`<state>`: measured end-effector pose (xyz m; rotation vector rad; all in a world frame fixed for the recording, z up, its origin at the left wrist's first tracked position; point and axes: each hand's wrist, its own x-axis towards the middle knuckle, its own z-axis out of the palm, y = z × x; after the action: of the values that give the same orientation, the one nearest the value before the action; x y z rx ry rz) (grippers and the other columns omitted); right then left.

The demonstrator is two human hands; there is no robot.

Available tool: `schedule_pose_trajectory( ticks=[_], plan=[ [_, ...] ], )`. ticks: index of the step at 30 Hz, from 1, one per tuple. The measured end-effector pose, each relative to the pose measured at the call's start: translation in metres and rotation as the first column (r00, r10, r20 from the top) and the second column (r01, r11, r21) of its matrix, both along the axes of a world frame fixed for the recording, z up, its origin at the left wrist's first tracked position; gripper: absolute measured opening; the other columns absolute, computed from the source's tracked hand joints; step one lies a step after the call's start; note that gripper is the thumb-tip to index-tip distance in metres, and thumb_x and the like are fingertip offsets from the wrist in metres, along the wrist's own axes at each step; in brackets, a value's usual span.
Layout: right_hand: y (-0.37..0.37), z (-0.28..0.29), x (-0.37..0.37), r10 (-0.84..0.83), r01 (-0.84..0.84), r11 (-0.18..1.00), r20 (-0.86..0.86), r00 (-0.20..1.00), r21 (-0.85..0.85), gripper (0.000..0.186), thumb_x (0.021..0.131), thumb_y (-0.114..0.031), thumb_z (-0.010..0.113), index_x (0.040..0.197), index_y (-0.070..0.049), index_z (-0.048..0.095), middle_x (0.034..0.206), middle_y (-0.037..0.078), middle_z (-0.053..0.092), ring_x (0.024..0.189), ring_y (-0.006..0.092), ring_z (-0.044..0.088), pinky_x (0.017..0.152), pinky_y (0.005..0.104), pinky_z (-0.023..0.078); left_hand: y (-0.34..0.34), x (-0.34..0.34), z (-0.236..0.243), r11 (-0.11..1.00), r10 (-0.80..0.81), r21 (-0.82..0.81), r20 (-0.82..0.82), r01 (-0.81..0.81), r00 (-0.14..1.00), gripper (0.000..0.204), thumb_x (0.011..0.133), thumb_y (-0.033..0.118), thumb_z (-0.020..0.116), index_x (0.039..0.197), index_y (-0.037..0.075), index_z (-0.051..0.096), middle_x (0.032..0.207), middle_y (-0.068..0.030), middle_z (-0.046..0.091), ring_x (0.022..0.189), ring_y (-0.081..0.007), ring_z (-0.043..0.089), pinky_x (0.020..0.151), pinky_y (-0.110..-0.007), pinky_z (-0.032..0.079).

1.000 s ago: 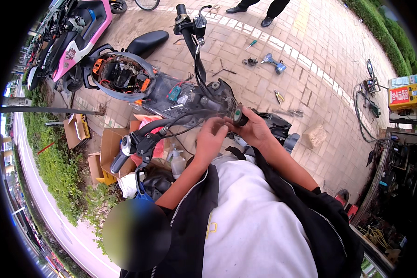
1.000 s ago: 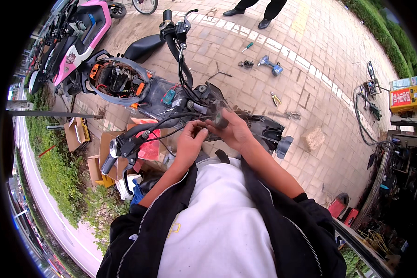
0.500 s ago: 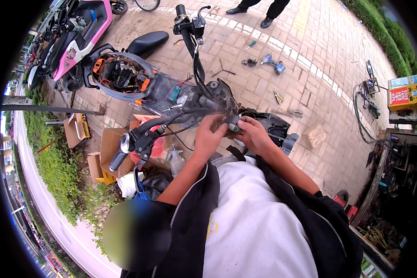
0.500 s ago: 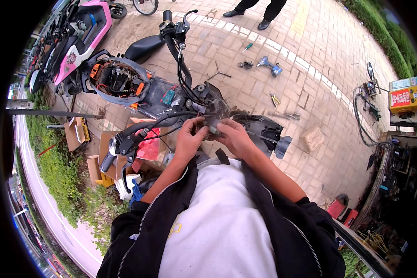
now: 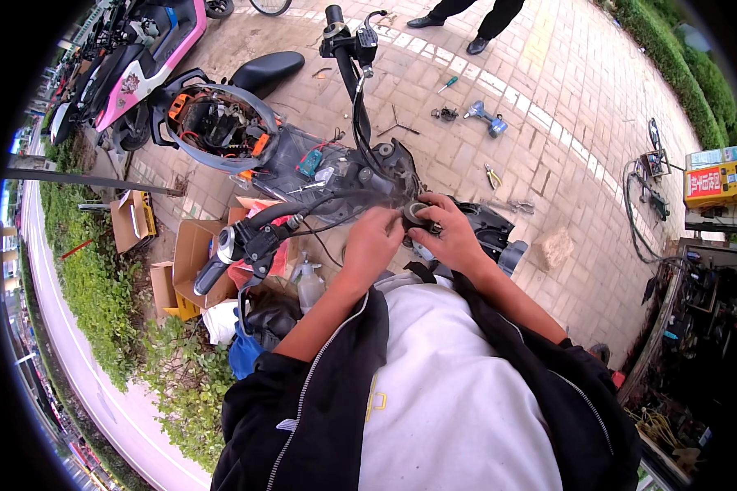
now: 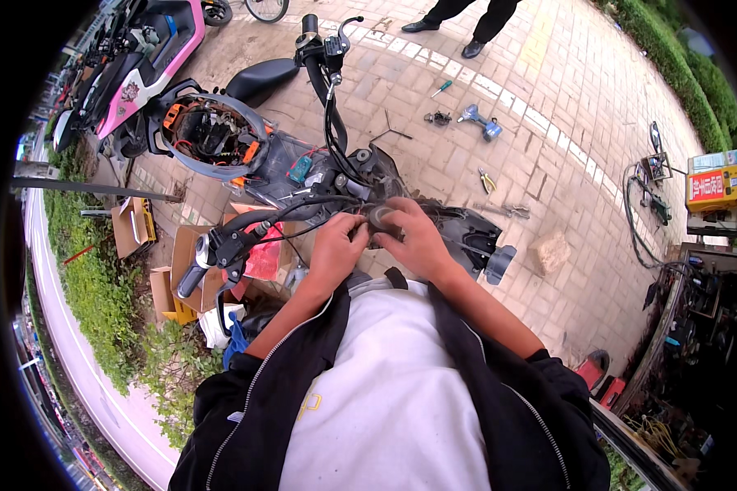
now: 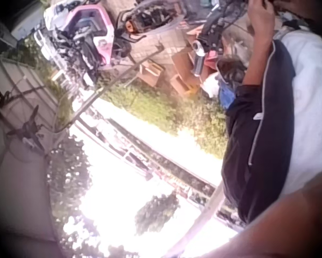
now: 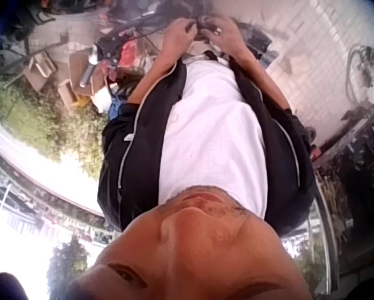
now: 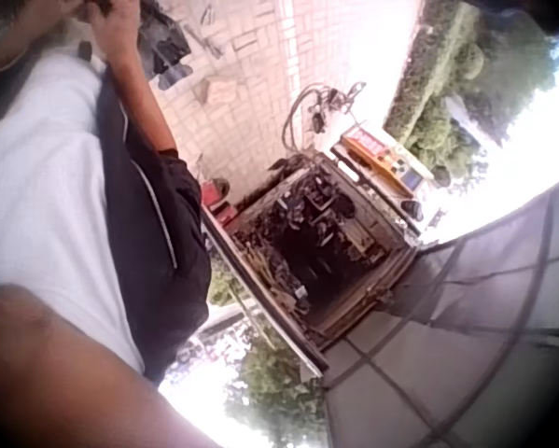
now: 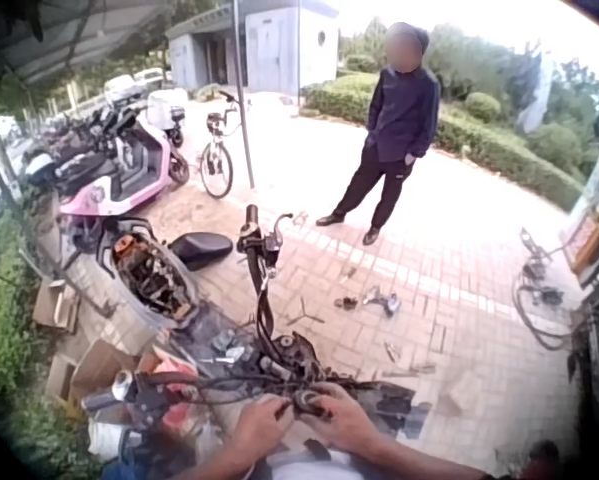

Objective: The person repairs the electrical wiring of a disassembled electric scooter. They strip the ends of wires using a tool and connect them to the scooter's internal components. The scooter is positioned on a sidewalk with tools and parts scattered nearby.

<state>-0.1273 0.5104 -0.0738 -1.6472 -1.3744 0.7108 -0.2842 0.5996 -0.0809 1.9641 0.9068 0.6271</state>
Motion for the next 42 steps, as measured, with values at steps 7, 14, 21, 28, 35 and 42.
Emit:
schedule_pose_trajectory(
  ticks=[7,14,21,28,35,42],
  plan=[
    [0.001,0.008,0.004,0.104,-0.101,0.994,0.086,0.991,-0.031,0.028,0.075,-0.011,0.075,0.098,-0.001,0.061,0.121,0.017,0.053,0.107,0.0314,0.056,0.089,0.036,0.047,-0.001,0.0,0.001,0.999,-0.006,0.036,-0.03,0.007,1.0,0.013,0.079,0.006,0.063,0.088,-0.003,0.066,0.082,-0.0161,0.062,0.07,-0.0275,0.062,0.063,-0.033,0.048],
    [0.004,0.024,0.005,0.093,-0.1,0.985,-0.056,0.994,-0.141,0.029,0.076,-0.014,0.075,0.099,-0.001,0.063,0.121,0.015,0.054,0.106,0.029,0.057,0.087,0.0358,0.047,0.006,0.001,0.003,0.995,0.023,-0.1,0.001,-0.022,1.0,0.013,0.078,0.006,0.062,0.086,-0.003,0.065,0.077,-0.0108,0.06,0.066,-0.0167,0.058,0.06,-0.028,0.046],
    [0.004,0.012,0.008,0.067,-0.078,0.991,-0.105,0.992,-0.107,0.029,0.076,-0.012,0.075,0.099,0.001,0.062,0.119,0.014,0.055,0.102,0.025,0.058,0.087,0.032,0.047,0.007,-0.005,0.002,0.978,0.005,-0.209,0.089,0.013,0.996,0.017,0.083,0.009,0.062,0.092,-0.005,0.065,0.08,-0.0112,0.062,0.068,-0.016,0.059,0.063,-0.027,0.046],
    [0.009,0.02,0.001,0.099,-0.096,0.994,0.072,0.993,-0.044,0.026,0.072,-0.012,0.074,0.095,-0.004,0.064,0.114,0.016,0.056,0.102,0.0338,0.057,0.085,0.0369,0.049,0.004,-0.004,0.009,0.993,0.002,-0.118,-0.004,-0.003,1.0,0.014,0.081,0.01,0.061,0.088,-0.002,0.064,0.083,-0.0172,0.062,0.077,-0.0334,0.06,0.067,-0.038,0.047],
    [0.008,0.019,0.006,0.098,-0.119,0.974,-0.112,0.989,-0.192,0.03,0.077,-0.011,0.074,0.102,0.001,0.062,0.122,0.014,0.054,0.1,0.0218,0.059,0.083,0.0309,0.048,0.005,0.0,-0.003,0.986,0.071,-0.158,0.072,-0.059,0.995,0.008,0.079,0.004,0.061,0.083,-0.002,0.063,0.075,-0.0074,0.06,0.063,-0.0144,0.057,0.058,-0.027,0.045],
    [0.009,0.01,0.013,-0.052,-0.195,0.933,-0.649,0.759,-0.302,0.03,0.082,-0.01,0.07,0.105,0.007,0.062,0.123,0.01,0.054,0.096,0.0116,0.056,0.083,0.0253,0.047,0.021,-0.004,-0.014,0.634,0.167,-0.77,0.23,0.074,0.959,0.007,0.078,0.001,0.057,0.083,-0.001,0.062,0.067,-0.0003,0.056,0.056,-0.0079,0.049,0.051,-0.023,0.037]
  ],
)
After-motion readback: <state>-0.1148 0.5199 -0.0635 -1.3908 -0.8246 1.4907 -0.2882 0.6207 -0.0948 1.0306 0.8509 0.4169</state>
